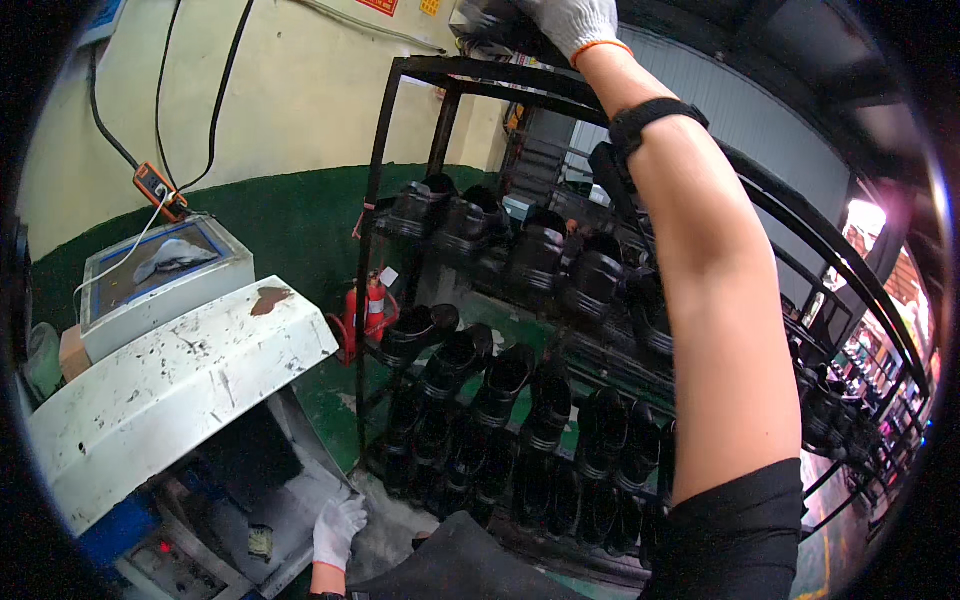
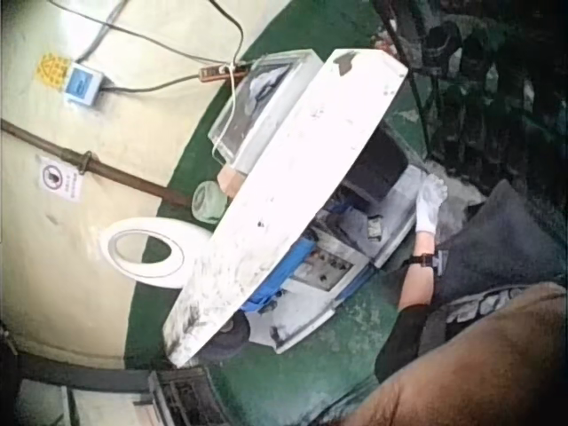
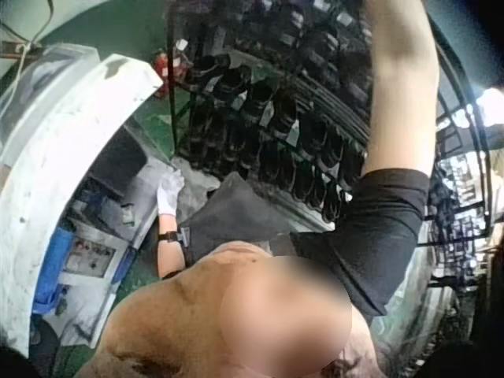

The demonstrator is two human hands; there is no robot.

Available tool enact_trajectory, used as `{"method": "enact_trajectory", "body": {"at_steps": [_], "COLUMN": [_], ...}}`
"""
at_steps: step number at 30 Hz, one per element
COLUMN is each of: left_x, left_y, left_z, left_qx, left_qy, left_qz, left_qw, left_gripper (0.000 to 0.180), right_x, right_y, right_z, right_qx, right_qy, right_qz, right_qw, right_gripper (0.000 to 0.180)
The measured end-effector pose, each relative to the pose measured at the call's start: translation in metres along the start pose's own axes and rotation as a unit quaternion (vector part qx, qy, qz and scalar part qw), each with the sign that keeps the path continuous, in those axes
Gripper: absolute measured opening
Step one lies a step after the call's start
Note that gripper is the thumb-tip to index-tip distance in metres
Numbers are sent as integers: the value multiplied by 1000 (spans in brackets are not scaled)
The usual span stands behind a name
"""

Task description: Polishing the soles and edges of black leather shoes using an industrial rotary machine.

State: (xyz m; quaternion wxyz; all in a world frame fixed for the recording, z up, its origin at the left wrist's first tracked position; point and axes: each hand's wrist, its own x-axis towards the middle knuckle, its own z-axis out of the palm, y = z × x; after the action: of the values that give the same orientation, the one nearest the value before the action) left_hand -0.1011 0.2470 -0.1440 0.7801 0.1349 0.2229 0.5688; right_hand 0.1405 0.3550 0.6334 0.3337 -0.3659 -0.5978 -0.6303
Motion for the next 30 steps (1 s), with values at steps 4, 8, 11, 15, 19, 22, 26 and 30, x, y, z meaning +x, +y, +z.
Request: {"method": "enact_trajectory", "body": {"at_steps": [4,8,11,15,19,22,26,30], "left_x": [7,9,6,0,-7,-24,-33,-49], "left_y": [-6,-9,-4,-3,1,10,10,14], "left_z": [10,8,8,22,28,39,38,45], "left_qx": [28,-23,-29,-6,30,37,64,74], "left_qy": [48,5,-5,16,23,30,0,8], "left_qz": [-23,-7,1,0,3,25,25,2], "left_qw": [998,1000,1000,1000,999,999,998,997], "left_gripper": [41,49,46,46,45,43,43,44], "right_x": [-18,-25,-39,-91,-154,-174,-196,-254], "right_y": [15,18,5,-30,-106,-160,-183,-245], "right_z": [39,35,43,86,129,116,75,-42], "right_qx": [-35,-43,-2,186,174,91,254,392], "right_qy": [-123,-126,46,9,-329,-449,-344,-255], "right_qz": [42,39,12,-119,-30,11,-120,-195], "right_qw": [991,990,999,975,928,889,896,862], "right_gripper": [42,37,33,20,68,69,45,37]}}
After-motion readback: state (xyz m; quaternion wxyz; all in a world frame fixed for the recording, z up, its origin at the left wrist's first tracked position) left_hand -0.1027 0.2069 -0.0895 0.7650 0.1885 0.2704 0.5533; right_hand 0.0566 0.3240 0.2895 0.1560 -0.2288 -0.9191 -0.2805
